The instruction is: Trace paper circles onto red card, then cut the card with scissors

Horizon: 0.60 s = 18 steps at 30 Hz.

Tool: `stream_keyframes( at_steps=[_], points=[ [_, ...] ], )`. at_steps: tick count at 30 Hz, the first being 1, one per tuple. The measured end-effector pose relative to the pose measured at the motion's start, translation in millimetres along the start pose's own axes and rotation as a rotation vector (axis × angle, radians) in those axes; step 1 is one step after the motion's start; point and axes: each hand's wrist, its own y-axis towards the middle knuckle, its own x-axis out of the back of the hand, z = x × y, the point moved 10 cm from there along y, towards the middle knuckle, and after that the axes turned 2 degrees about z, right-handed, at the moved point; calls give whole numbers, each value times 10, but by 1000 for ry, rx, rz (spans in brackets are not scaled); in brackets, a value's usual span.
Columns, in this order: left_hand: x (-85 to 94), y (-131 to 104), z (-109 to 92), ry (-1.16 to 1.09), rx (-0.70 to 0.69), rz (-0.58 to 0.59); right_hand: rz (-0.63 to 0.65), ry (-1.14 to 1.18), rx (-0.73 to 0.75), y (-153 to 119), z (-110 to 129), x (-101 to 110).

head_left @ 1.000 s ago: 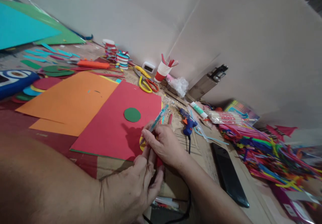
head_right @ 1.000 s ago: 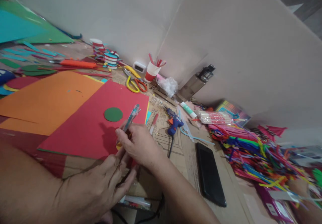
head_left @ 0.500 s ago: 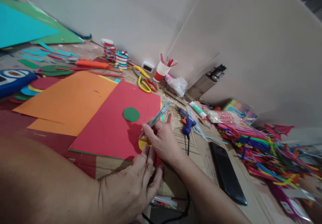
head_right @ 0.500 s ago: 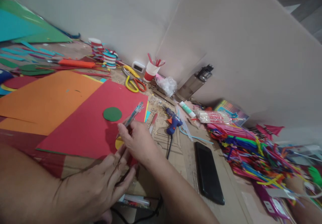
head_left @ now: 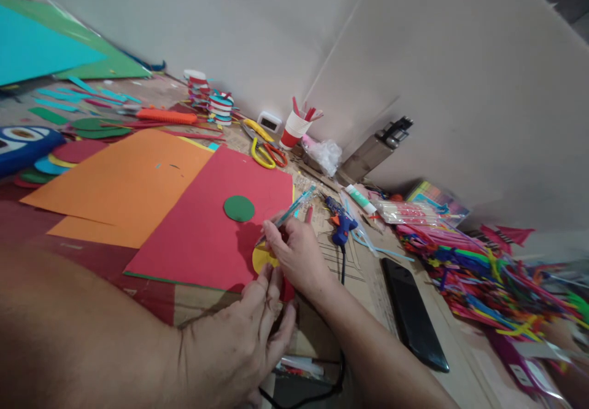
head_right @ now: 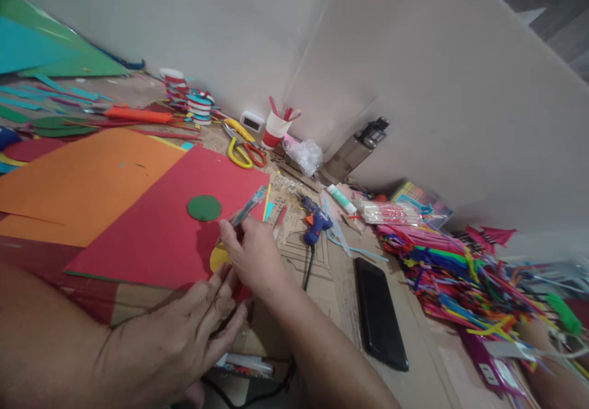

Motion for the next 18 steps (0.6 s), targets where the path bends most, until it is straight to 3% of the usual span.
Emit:
stream_keyframes(
  at_steps=[4,12,18],
  points=[
    [37,13,59,-68,10,-12,-20,-1,-20,9,-38,18],
    [177,180,366,-261,37,11,-49,-12,-42,3,-70,57],
    [47,143,583,-322,84,23,-44,-18,-36,2,-69,49]
  ],
)
